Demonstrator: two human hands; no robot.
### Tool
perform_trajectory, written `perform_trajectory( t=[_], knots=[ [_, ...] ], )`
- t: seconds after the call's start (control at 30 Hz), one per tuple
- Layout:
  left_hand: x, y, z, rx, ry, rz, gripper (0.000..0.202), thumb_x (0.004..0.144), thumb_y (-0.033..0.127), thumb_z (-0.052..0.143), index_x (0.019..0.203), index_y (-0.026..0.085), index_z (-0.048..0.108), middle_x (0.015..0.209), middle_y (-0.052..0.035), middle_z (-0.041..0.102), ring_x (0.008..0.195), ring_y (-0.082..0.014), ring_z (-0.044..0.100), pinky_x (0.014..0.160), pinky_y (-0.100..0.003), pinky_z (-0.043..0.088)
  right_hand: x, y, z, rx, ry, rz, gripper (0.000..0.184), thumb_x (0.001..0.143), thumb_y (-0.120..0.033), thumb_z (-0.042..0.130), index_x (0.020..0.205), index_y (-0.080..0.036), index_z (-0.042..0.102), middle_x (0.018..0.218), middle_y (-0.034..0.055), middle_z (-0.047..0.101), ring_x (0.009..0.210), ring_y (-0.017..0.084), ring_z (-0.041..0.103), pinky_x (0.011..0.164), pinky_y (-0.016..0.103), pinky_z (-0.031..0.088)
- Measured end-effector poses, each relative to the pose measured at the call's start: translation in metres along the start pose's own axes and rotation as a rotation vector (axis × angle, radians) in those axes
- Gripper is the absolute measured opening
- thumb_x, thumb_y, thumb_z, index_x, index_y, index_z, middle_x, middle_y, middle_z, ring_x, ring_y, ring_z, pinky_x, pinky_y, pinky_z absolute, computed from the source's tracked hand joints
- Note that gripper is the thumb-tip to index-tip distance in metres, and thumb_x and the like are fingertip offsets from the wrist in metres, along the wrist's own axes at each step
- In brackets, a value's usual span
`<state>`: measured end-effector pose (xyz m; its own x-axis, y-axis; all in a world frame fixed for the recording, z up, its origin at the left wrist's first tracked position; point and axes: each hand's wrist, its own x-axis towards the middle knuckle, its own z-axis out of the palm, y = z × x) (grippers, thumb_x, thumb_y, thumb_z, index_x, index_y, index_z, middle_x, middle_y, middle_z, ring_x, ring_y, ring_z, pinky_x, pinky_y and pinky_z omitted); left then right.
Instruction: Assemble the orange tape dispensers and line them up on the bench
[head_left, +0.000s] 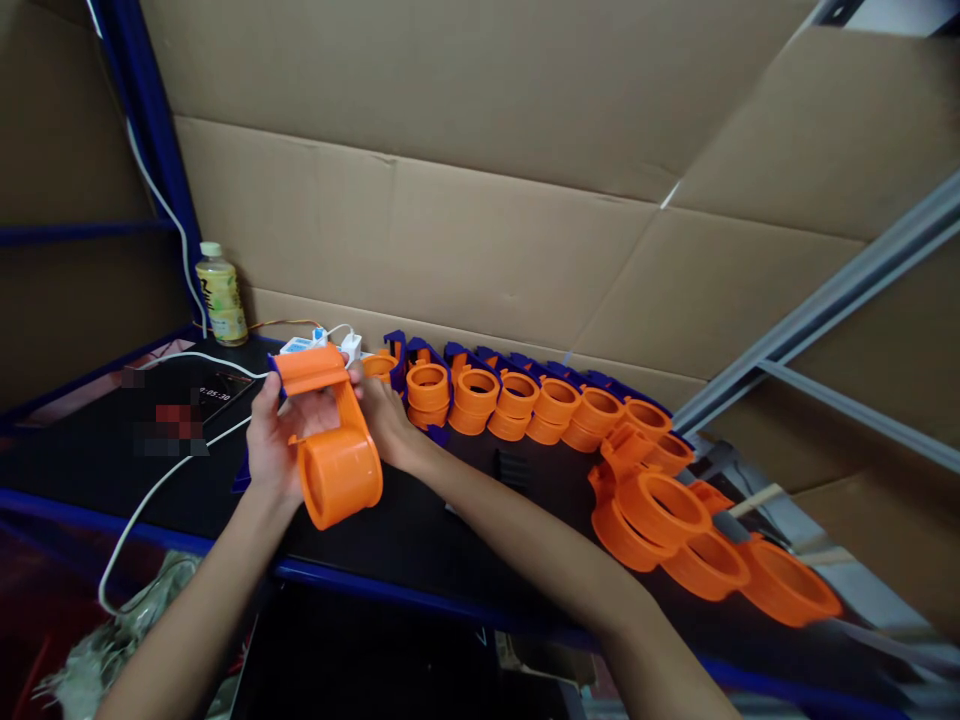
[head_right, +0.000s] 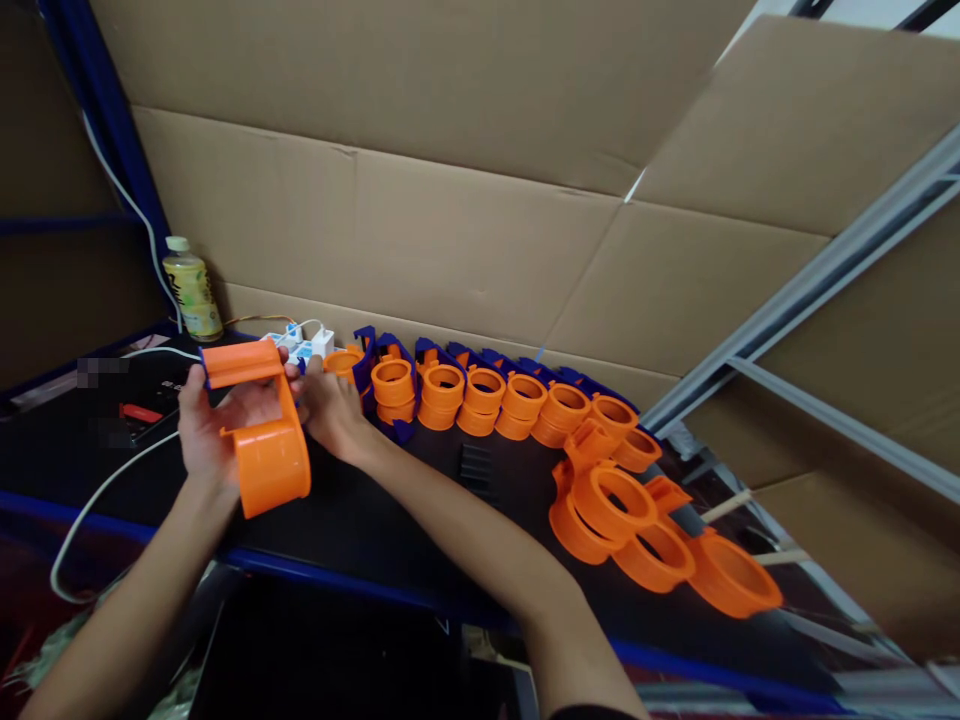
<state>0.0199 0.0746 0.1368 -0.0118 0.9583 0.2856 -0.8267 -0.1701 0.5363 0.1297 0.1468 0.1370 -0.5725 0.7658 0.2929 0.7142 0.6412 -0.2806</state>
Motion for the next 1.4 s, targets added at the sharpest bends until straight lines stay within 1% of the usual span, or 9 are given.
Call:
perform_trajectory(
  t=[0.07,0.17,0.27,0.37,0.43,0.5,0.67,0.97,1.4],
  knots=[
    [0.000,0.002,0.000,-0.011,0.010,0.040,0.063,0.070,0.068,0.074,0.107,0.019,0.072,0.104,-0.0137,0.076,0.106,-0.0353,0.069,0.082,-0.042,0.061,-0.008,-0.005,-0.016,-0.061,0.059,0.014,0.032,0.098,-0.020,0.050,0.129,-0.017,0.053,0.097,0.0092,0.072,0.087,0.026,0.068,0.072,0.034,0.051],
    [-0.002,0.003,0.000,-0.030,0.049,0.167,0.058,0.070,0.065,0.077,0.106,0.019,0.073,0.103,-0.0100,0.077,0.105,-0.0322,0.070,0.085,-0.040,0.061,-0.026,-0.004,-0.045,-0.187,0.271,-0.008,0.038,0.096,-0.012,0.049,0.134,-0.015,0.055,0.109,0.0142,0.072,0.095,0.028,0.068,0.080,0.039,0.053],
    [-0.003,-0.004,0.002,0.039,0.132,0.180,0.047,0.075,0.055,0.078,0.103,0.018,0.074,0.098,-0.0068,0.078,0.099,-0.0281,0.073,0.086,-0.036,0.060,-0.051,0.011,-0.069,-0.195,0.502,-0.122,0.033,0.101,-0.018,0.047,0.131,-0.016,0.061,0.113,0.0140,0.072,0.106,0.028,0.064,0.092,0.042,0.052],
    [-0.001,-0.020,0.003,0.177,0.248,0.075,0.035,0.077,0.039,0.082,0.103,0.017,0.073,0.094,-0.0043,0.078,0.091,-0.0242,0.075,0.086,-0.034,0.059,-0.079,0.032,-0.075,-0.169,0.645,-0.262,0.034,0.101,-0.018,0.051,0.132,-0.020,0.063,0.103,0.0106,0.073,0.104,0.026,0.063,0.090,0.042,0.053],
    [0.002,-0.032,0.003,0.210,0.245,0.062,0.036,0.076,0.033,0.084,0.106,0.017,0.072,0.100,-0.0050,0.079,0.095,-0.0233,0.075,0.088,-0.033,0.058,-0.094,0.045,-0.068,-0.144,0.698,-0.361,0.036,0.098,-0.014,0.056,0.132,-0.022,0.063,0.101,0.0087,0.073,0.102,0.025,0.063,0.089,0.041,0.054],
    [0.004,-0.044,0.002,0.204,0.213,0.040,0.037,0.077,0.035,0.084,0.107,0.018,0.070,0.104,-0.0064,0.078,0.100,-0.0237,0.074,0.092,-0.035,0.056,-0.104,0.054,-0.056,-0.119,0.713,-0.403,0.036,0.096,-0.013,0.059,0.129,-0.025,0.065,0.098,0.0072,0.073,0.100,0.025,0.064,0.088,0.041,0.054],
    [0.001,-0.056,-0.001,0.227,0.222,0.045,0.045,0.079,0.046,0.082,0.113,0.020,0.066,0.107,-0.0071,0.077,0.103,-0.0248,0.073,0.093,-0.038,0.055,-0.109,0.065,-0.037,-0.056,0.704,-0.350,0.026,0.093,-0.015,0.062,0.115,-0.025,0.071,0.088,0.0059,0.069,0.090,0.023,0.064,0.081,0.040,0.055],
    [0.000,-0.061,-0.002,0.262,0.200,0.018,0.044,0.080,0.044,0.082,0.113,0.021,0.064,0.109,-0.0068,0.076,0.101,-0.0241,0.073,0.090,-0.035,0.056,-0.115,0.067,-0.036,0.028,0.781,-0.324,0.024,0.091,-0.014,0.064,0.110,-0.025,0.071,0.082,0.0045,0.066,0.084,0.022,0.064,0.076,0.039,0.055],
    [-0.001,-0.062,0.003,0.182,0.149,-0.057,0.045,0.082,0.046,0.079,0.116,0.020,0.065,0.105,-0.0061,0.077,0.096,-0.0226,0.074,0.088,-0.034,0.056,-0.115,0.069,-0.032,-0.023,0.779,-0.350,0.022,0.090,-0.011,0.066,0.105,-0.025,0.073,0.074,0.0024,0.062,0.077,0.019,0.062,0.069,0.035,0.053]
  ],
)
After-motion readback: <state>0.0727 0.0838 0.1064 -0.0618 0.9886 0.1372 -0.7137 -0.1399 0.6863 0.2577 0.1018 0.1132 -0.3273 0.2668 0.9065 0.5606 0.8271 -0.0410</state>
